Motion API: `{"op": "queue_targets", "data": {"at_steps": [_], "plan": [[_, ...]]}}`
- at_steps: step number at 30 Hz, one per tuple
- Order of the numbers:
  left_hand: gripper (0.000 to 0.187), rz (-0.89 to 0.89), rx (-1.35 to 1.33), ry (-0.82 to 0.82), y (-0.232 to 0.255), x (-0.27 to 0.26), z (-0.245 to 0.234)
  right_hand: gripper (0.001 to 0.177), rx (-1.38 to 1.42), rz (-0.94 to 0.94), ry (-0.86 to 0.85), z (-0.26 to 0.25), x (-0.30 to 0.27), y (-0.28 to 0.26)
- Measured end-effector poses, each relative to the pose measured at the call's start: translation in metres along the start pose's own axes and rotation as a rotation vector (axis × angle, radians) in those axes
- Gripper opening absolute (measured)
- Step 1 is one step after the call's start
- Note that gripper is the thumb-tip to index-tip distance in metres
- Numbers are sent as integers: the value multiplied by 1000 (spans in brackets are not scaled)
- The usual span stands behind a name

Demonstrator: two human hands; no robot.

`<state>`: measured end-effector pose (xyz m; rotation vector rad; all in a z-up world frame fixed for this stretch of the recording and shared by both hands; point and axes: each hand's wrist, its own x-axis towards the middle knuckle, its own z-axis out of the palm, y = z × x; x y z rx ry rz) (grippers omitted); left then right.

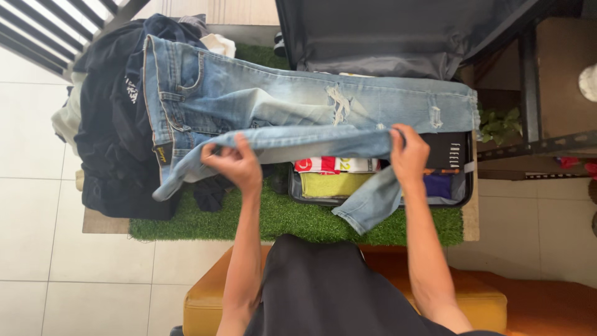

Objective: The person picks up a pair of denim jeans from a pile of clothes, folds them into a rectangular shape, and places them inside an open suitcase. The person then fastens the inner straps of the suitcase over the folded items.

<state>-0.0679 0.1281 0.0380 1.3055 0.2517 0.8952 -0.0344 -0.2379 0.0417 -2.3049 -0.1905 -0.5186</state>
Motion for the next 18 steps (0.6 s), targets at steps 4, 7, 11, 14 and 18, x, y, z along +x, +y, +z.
{"op": "queue_targets", "data": {"at_steps": [4,7,11,14,18], "plan": [[44,42,441,-274,-59,-21,13,41,-146,72,-23,49,-28,16],[51,-102,705,-481,-91,-49,12,55,-147,165,-46,68,-55,24],[65,-281,662,-490,-105,-69,17,53,-101,192,18,75,-58,36],[68,-289,688,-489,-105,-69,15,53,-139,274,13,79,-60,41],[67,-315,703,-486,-100,-67,18,49,-123,311,25,81,-58,46]]}}
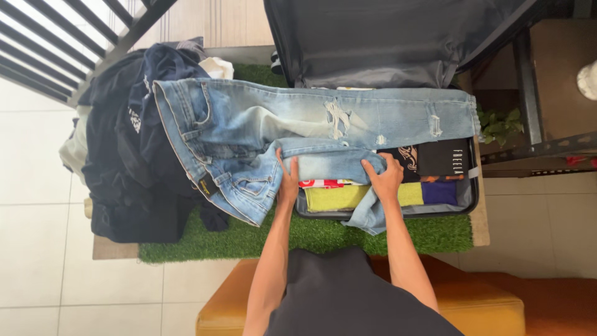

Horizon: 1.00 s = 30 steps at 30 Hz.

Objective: The person picks up a pair of denim jeans from a pile of clothes, folds them into a rectangular shape, and places them inside an open suitcase. The person then fastens the inner straps of the suitcase over the folded items.

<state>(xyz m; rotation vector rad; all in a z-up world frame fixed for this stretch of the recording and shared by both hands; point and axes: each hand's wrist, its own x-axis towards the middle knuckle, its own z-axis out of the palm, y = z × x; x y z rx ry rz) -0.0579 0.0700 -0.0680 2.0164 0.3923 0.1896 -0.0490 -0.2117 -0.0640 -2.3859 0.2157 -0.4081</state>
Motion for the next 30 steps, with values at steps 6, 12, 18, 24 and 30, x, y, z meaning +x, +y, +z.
{"op": "queue_targets", "data": {"at_steps": [6,12,18,24,30], "plan": [[70,59,18,-22,0,-1,-8,49,9,45,-51,-2,3,6],[76,218,194,163,-59,-34,-61,33,230,77,-147,-21,13,30],[112,-59,130,405,-82,-74,-144,19,477,131,-226,-38,31,0],[77,37,320,548,-73,-78,-208,16,304,107,-217,-39,29,-23],[32,184,494,746,-74,-69,-223,21,-75,49,-150,-50,17,-36]]}}
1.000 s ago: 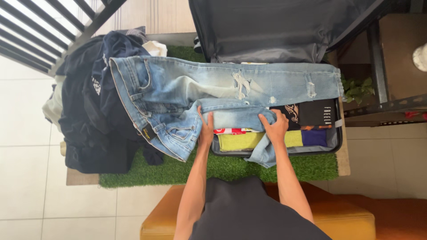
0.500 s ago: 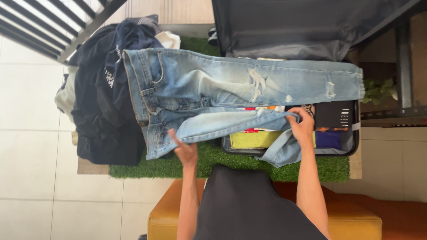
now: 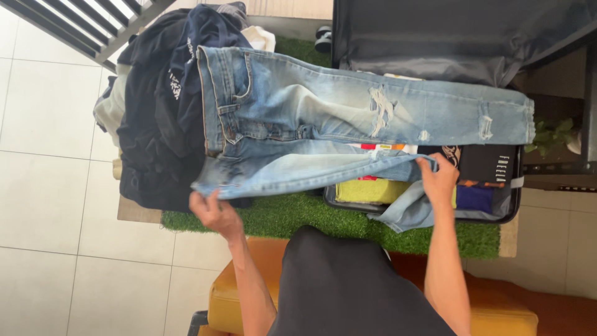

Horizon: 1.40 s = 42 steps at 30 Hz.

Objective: The person picks up a pair of denim jeans from a pile of clothes, folds them into a rectangular shape, and places them inside an open suitcase. The person then fastens the inner straps of the suitcase over the folded items.

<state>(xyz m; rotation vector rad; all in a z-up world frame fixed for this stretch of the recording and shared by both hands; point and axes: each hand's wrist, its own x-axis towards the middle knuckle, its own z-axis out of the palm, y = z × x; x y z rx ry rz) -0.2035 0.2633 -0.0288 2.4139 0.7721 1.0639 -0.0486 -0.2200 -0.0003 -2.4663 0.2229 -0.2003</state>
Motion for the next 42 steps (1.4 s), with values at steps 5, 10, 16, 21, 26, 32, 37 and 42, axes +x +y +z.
{"op": "queue_targets", "data": {"at_steps": [5,10,16,21,26,32,37,42], "plan": [[40,168,-144,325,16,85,-39,19,313,-126,-219,-40,6,-32],[21,269,-254,18,26,137,-58,36,214,-301,-310,-58,8,-30],[33,253,-147,-525,7,127,-54,46,74,-185,-392,-41,-9,27],[45,293,155,-369,27,123,-13,48,164,-74,-345,-25,-13,39],[78,332,302,-84,76,142,64,44,24,-85,-351,-18,-6,33],[34,349,22,-147,70,153,71,42,107,-79,-314,-18,-8,38],[29,499,-22,-148,59,189,54,40,156,-35,-268,-17,-6,40],[41,397,12,-217,56,211,51,41,233,-15,-221,-13,-2,38]]}}
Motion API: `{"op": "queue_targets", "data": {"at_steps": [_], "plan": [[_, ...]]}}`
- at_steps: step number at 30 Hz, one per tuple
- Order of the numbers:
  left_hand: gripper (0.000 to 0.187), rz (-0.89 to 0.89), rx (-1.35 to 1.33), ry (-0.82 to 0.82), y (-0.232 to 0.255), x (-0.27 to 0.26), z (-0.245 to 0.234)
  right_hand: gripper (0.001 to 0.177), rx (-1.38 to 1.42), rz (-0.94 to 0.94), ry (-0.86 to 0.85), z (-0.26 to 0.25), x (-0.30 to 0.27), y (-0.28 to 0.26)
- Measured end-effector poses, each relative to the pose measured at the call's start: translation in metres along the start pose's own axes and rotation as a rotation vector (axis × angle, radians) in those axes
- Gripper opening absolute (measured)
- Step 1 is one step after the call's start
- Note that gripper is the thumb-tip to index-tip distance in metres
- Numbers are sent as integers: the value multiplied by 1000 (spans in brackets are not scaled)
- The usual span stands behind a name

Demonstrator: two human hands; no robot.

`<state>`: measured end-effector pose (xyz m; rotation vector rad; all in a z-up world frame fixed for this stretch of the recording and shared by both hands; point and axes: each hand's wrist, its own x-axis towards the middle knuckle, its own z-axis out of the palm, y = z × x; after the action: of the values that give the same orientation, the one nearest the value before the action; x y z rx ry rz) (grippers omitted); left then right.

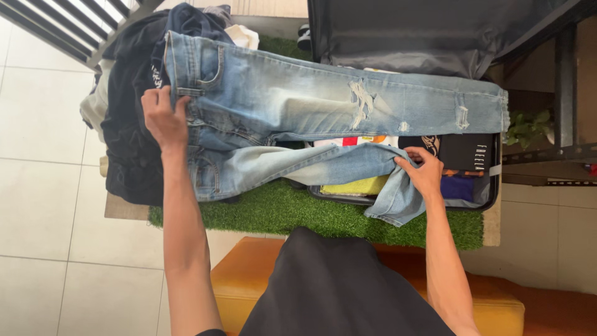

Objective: The person picks up a pair of denim jeans from a pile of clothes, folds them into a rectangular shape, and places them inside an open suitcase. The person then fastens the inner straps of the suitcase over the folded items.

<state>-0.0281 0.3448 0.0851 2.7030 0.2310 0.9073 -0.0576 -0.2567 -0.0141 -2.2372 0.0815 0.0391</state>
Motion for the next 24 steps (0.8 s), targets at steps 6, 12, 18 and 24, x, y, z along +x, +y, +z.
{"op": "queue_targets", "data": {"at_steps": [6,12,18,24], "plan": [[64,168,88,120,49,-107,7,37,-266,-104,266,19,-17,-5],[64,55,121,-147,39,-243,-3,26,-441,-132,451,39,-28,12],[15,108,114,147,23,-212,-43,21,-321,-197,494,24,-26,5],[16,305,57,218,31,-107,-103,28,2,-205,504,-24,-24,-48]]}}
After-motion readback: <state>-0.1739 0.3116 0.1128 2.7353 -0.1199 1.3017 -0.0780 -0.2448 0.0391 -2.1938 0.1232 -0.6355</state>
